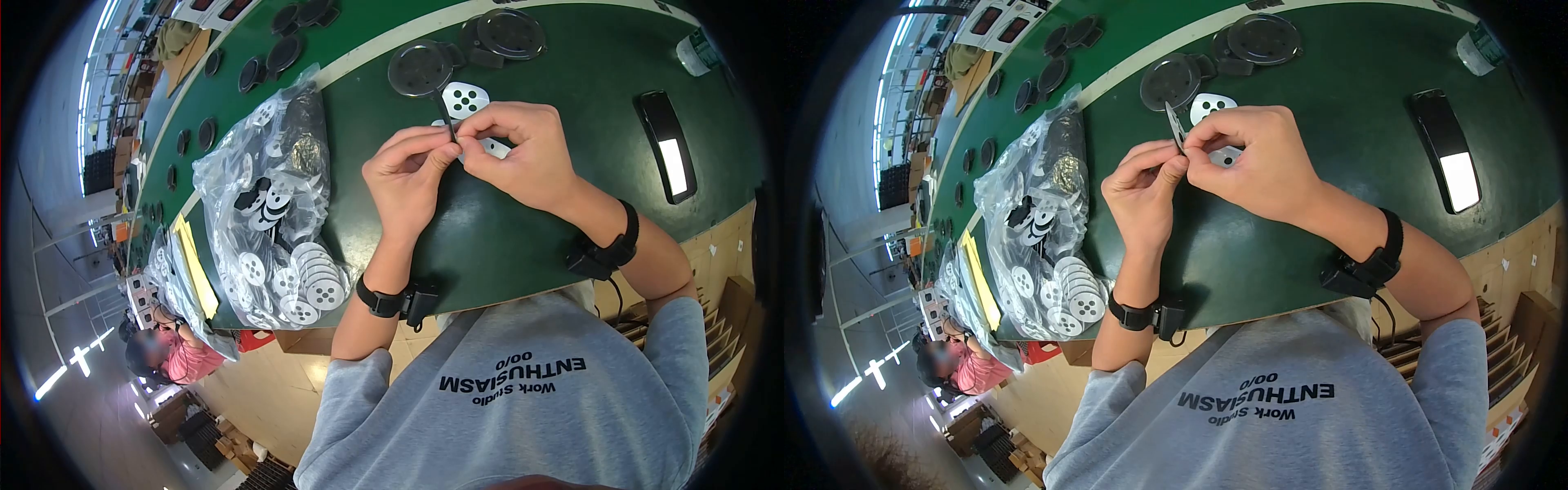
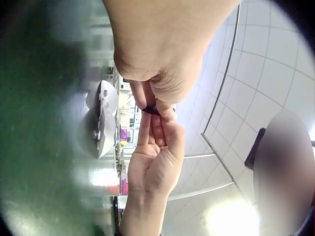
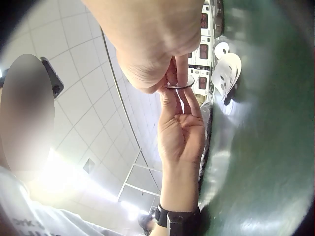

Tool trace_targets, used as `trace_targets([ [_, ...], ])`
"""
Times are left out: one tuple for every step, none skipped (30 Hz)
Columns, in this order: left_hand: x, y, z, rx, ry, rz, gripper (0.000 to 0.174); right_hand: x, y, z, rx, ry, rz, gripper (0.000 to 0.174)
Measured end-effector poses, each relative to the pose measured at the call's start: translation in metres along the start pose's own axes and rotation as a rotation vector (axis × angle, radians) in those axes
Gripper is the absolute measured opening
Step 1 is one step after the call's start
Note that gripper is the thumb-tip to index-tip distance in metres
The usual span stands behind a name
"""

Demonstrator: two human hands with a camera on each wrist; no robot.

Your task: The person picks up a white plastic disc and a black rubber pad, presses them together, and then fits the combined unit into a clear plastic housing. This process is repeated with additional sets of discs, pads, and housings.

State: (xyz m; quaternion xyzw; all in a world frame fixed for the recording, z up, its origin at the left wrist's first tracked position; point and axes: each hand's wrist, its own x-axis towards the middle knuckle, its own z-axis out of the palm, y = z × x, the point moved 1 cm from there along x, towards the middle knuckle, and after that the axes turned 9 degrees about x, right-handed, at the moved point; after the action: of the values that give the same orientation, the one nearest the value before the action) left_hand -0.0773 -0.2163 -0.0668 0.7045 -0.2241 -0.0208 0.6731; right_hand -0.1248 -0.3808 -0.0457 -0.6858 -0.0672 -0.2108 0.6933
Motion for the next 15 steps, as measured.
trace_targets([
  [0.000,0.000,0.000,0.001,-0.003,-0.001,0.016,0.000,0.000,0.000,-0.008,-0.005,-0.006,0.010],
  [-0.001,0.001,0.000,0.000,-0.005,-0.004,0.016,0.000,-0.001,-0.001,-0.017,-0.010,-0.011,0.010],
  [-0.001,0.001,0.000,0.003,-0.014,-0.005,0.016,0.001,-0.002,-0.001,-0.024,-0.014,-0.016,0.010],
  [-0.001,0.001,0.000,0.006,-0.023,-0.006,0.016,0.001,-0.003,-0.002,-0.031,-0.019,-0.021,0.011],
  [0.000,0.001,0.000,0.013,-0.037,-0.004,0.016,0.001,-0.003,-0.002,-0.038,-0.024,-0.026,0.011],
  [0.000,0.002,0.001,0.020,-0.050,-0.001,0.016,0.001,-0.003,-0.002,-0.052,-0.018,-0.032,0.011],
  [0.001,0.003,0.001,0.027,-0.063,0.002,0.016,0.002,-0.003,-0.003,-0.067,-0.012,-0.038,0.011],
  [0.002,0.005,0.003,0.035,-0.076,0.006,0.016,0.002,-0.002,-0.004,-0.082,-0.007,-0.045,0.012],
  [0.002,0.005,0.003,0.030,-0.067,0.004,0.015,0.004,-0.001,-0.005,-0.056,-0.019,-0.019,0.011],
  [0.003,0.005,0.004,0.026,-0.058,0.002,0.015,0.004,0.002,-0.007,-0.030,-0.031,0.007,0.011],
  [0.002,0.002,0.004,0.009,-0.026,-0.008,0.015,0.005,0.004,-0.009,-0.004,-0.045,0.032,0.010],
  [0.003,0.001,0.001,0.003,0.011,-0.034,0.015,0.005,0.009,-0.010,0.067,-0.028,0.093,0.010],
  [0.004,-0.001,-0.002,-0.003,0.049,-0.059,0.014,0.005,0.013,-0.011,0.138,-0.014,0.155,0.010],
  [0.007,-0.001,-0.009,0.002,0.096,-0.098,0.014,0.006,0.016,-0.013,0.211,-0.006,0.215,0.009],
  [0.012,-0.002,-0.015,0.010,0.144,-0.133,0.013,0.008,0.017,-0.016,0.231,-0.006,0.239,0.008],
])
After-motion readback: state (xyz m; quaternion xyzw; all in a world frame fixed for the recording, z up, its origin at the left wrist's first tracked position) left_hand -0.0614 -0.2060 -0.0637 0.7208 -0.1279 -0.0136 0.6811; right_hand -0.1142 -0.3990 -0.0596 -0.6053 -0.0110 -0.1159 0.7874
